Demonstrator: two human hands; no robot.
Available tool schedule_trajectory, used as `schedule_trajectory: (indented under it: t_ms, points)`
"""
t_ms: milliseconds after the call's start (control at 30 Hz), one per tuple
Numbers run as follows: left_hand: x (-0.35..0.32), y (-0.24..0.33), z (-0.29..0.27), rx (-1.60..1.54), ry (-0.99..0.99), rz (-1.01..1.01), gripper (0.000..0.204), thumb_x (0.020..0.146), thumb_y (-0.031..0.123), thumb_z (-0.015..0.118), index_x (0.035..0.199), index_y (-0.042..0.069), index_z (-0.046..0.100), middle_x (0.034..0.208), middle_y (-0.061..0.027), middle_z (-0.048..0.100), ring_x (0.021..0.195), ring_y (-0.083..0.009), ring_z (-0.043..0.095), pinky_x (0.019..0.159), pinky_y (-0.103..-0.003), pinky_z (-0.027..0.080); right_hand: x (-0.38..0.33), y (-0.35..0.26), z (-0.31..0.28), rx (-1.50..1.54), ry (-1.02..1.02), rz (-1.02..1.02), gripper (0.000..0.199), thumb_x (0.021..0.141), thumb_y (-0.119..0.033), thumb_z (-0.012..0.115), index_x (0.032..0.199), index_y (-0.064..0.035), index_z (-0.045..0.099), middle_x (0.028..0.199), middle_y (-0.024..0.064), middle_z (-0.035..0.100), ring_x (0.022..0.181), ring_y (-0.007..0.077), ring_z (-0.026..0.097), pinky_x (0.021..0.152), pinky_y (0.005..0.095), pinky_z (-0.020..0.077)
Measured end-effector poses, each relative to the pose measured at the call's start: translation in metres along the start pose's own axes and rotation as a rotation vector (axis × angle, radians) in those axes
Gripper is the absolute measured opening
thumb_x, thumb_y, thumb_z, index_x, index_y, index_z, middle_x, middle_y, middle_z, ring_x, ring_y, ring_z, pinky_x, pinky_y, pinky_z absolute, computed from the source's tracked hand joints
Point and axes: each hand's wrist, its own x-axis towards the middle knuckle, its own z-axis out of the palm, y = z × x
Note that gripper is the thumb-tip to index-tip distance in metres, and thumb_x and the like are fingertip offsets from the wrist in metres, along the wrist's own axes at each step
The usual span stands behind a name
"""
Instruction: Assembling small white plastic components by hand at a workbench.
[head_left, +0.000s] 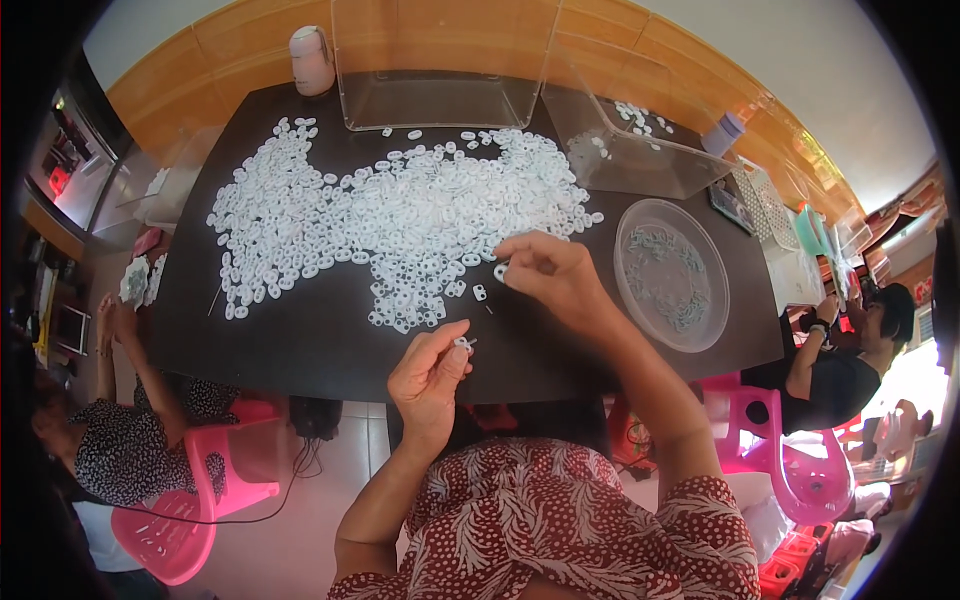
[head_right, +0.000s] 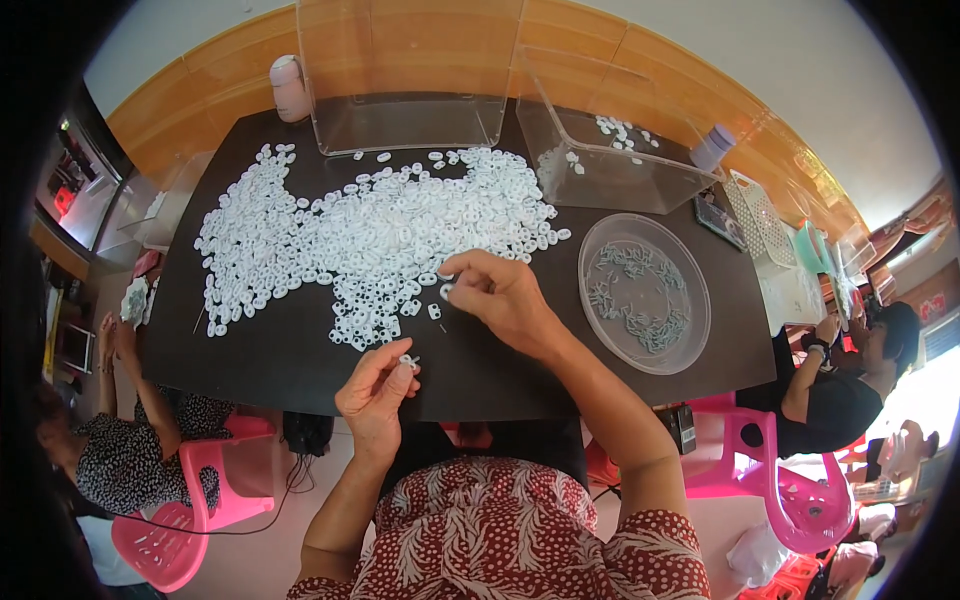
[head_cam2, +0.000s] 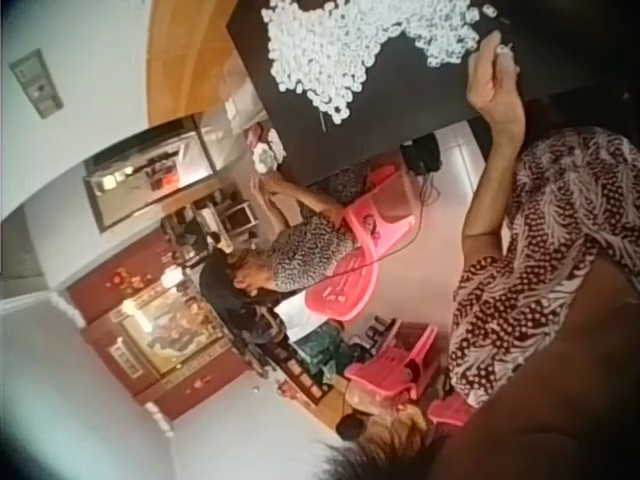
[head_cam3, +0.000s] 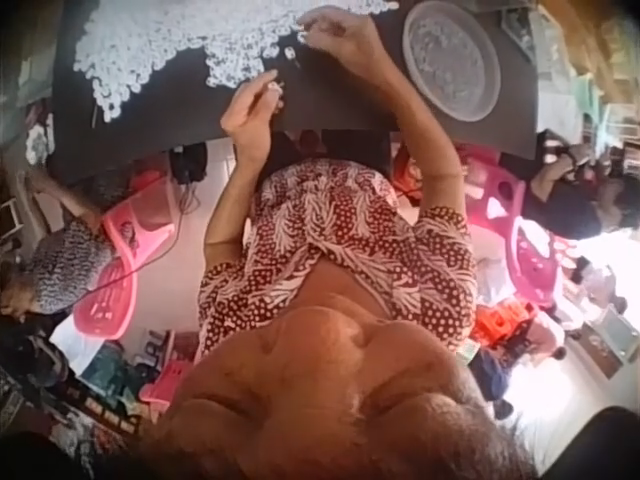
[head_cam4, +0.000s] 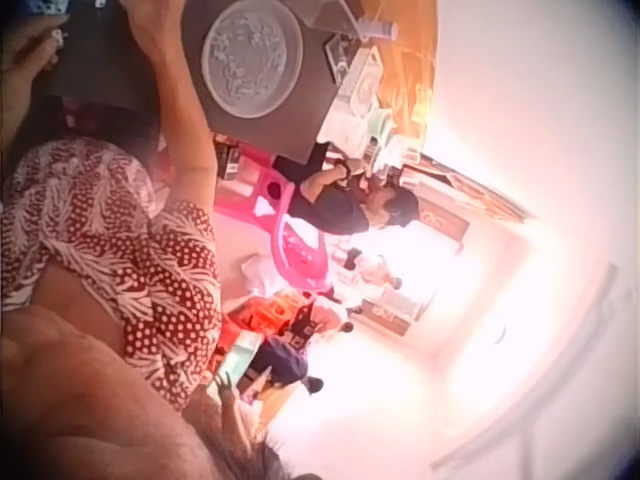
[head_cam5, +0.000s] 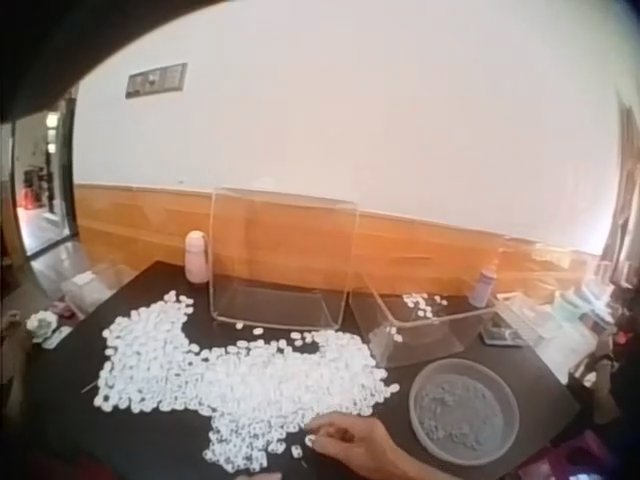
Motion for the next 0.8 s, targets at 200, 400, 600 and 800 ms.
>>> schedule_trajectory:
  t_ms: [200,400,600,800]
  points:
    - [0.010,0.014,0.018,-0.270,0.047,-0.079,0.026,0.088,0.005,0.064,0.112,-0.006,0.060,0.085,-0.0092,0.063,0.068,-0.0125,0.057,0.062,-0.024,0.048,-0.032,-0.012,0.021,0.405,-0.110,0.214,0.016,0.085,-0.004,0.064,0.101,-0.0005,0.065,0.081,-0.0012,0.063,0.074,0.0033,0.055,0.064,0.0183,0.0429]
    - [0.013,0.001,0.022,-0.430,0.025,-0.107,0.022,0.089,0.004,0.061,0.109,-0.006,0.060,0.084,-0.0096,0.063,0.068,-0.0155,0.058,0.063,-0.027,0.048,-0.046,-0.008,0.033,0.415,-0.030,0.249,0.013,0.087,0.000,0.061,0.100,0.0011,0.064,0.085,0.0037,0.066,0.077,0.0071,0.060,0.064,0.0203,0.0459]
    - [0.007,0.007,0.023,-0.458,0.060,-0.190,0.020,0.091,0.003,0.058,0.109,-0.005,0.059,0.083,-0.0088,0.062,0.066,-0.0148,0.057,0.061,-0.027,0.048,-0.054,-0.006,0.047,0.372,0.069,-0.005,0.009,0.086,0.002,0.061,0.094,0.0048,0.063,0.077,0.0062,0.061,0.070,0.0112,0.061,0.066,0.0235,0.0490]
    - [0.000,0.013,0.021,-0.426,0.076,-0.223,0.019,0.089,-0.002,0.056,0.107,-0.006,0.060,0.083,-0.0103,0.064,0.065,-0.0148,0.058,0.062,-0.027,0.049,-0.057,-0.009,0.054,0.526,0.041,0.152,0.007,0.090,-0.002,0.058,0.090,0.0038,0.062,0.077,0.0046,0.059,0.066,0.0100,0.058,0.061,0.0228,0.0472]
